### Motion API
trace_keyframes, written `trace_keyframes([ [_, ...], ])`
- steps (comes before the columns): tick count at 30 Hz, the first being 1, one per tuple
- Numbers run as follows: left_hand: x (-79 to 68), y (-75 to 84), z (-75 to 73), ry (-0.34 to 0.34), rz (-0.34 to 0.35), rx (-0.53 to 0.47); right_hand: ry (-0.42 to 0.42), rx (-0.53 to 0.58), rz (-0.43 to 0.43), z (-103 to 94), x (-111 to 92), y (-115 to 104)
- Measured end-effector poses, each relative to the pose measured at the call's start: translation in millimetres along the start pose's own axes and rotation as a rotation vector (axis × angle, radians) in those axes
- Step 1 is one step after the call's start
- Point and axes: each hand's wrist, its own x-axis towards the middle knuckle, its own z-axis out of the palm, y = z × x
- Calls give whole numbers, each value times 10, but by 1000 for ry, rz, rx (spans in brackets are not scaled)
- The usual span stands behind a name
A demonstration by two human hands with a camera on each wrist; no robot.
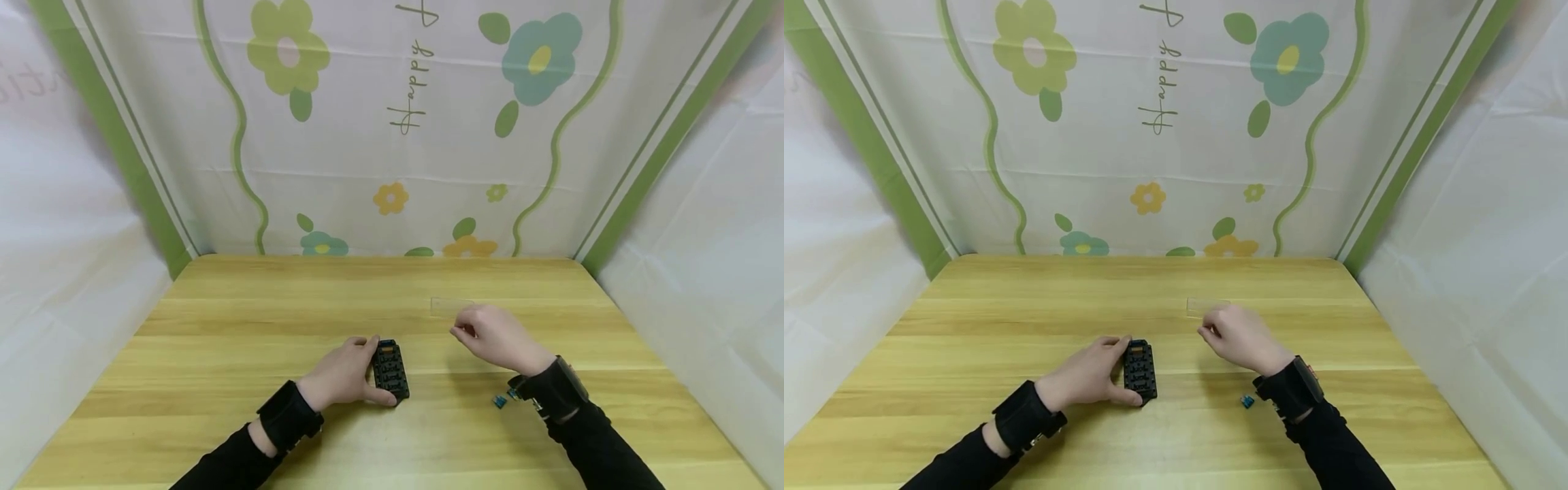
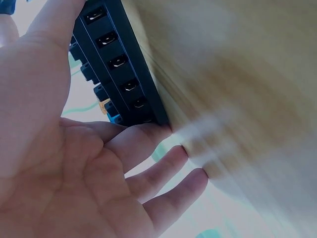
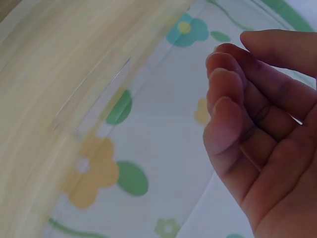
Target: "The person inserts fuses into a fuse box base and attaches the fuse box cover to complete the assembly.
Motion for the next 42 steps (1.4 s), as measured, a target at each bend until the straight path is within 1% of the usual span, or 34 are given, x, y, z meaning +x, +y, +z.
trace_keyframes([
  [6,14,-11,-4,5,-4,9,-16,16,38,-54,-173,238],
  [11,19,-2,-20,4,-2,5,-41,27,61,-100,-297,375],
  [15,8,5,-22,-3,-6,-9,-69,19,81,-112,-368,449],
  [19,14,0,-18,6,-3,-12,-92,26,97,-114,-437,501],
  [23,24,-5,-3,6,1,-2,-114,30,79,-121,-530,552],
  [26,30,-4,9,8,0,-5,-109,22,70,-145,-598,594],
  [29,31,-4,10,9,-2,-12,-110,-1,79,-175,-638,628],
  [33,32,-6,10,7,-2,-10,-173,-30,88,-203,-655,640],
  [37,41,-8,24,9,2,-9,-255,-21,100,-202,-664,635],
  [39,45,-9,30,15,3,-6,-277,1,122,-198,-668,630],
  [42,43,-1,28,20,6,-1,-288,16,149,-194,-681,626],
])
